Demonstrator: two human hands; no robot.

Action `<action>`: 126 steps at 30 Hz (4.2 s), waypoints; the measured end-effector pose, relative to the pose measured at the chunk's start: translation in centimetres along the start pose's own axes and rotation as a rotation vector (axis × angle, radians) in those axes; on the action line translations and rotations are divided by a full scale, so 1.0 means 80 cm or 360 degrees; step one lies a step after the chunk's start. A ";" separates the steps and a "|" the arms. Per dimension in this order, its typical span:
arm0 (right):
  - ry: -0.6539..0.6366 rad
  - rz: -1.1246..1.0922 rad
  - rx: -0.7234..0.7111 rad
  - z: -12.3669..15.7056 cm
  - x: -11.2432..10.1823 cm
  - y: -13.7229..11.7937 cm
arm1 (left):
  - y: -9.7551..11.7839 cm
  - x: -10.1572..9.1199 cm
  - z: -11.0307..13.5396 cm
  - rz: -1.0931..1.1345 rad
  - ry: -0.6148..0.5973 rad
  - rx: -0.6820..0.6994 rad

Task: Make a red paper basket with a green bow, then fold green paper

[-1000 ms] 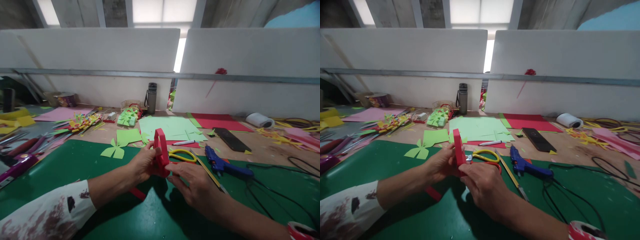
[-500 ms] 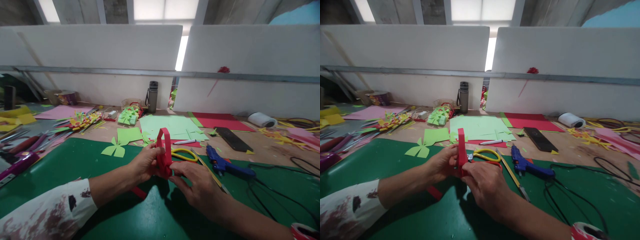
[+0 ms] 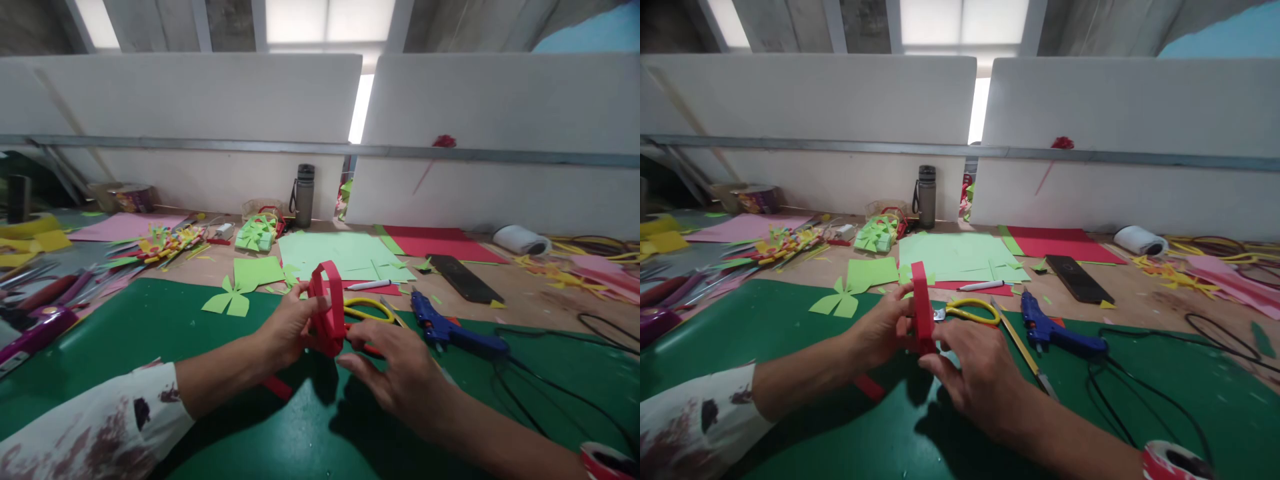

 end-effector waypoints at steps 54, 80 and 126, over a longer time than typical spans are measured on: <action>-0.0134 -0.1519 0.1484 0.030 0.062 0.102 | 0.021 -0.014 0.011 -0.0062 0.0087 0.0172; -0.0179 -0.0509 0.0897 0.021 0.041 0.094 | 0.007 -0.049 0.020 0.0040 0.0269 -0.0055; -0.0633 -0.0689 0.0832 0.050 0.073 0.053 | 0.047 -0.079 0.071 -0.0995 0.0263 0.0168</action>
Point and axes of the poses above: each hand's wrist, its own z-axis away from the middle knuckle, its own x-axis out of the palm, y = z × x, the point moved 10 cm from there along -z, towards the middle knuckle, and after that the axes turned 13 degrees about z, right-handed, at the moved point
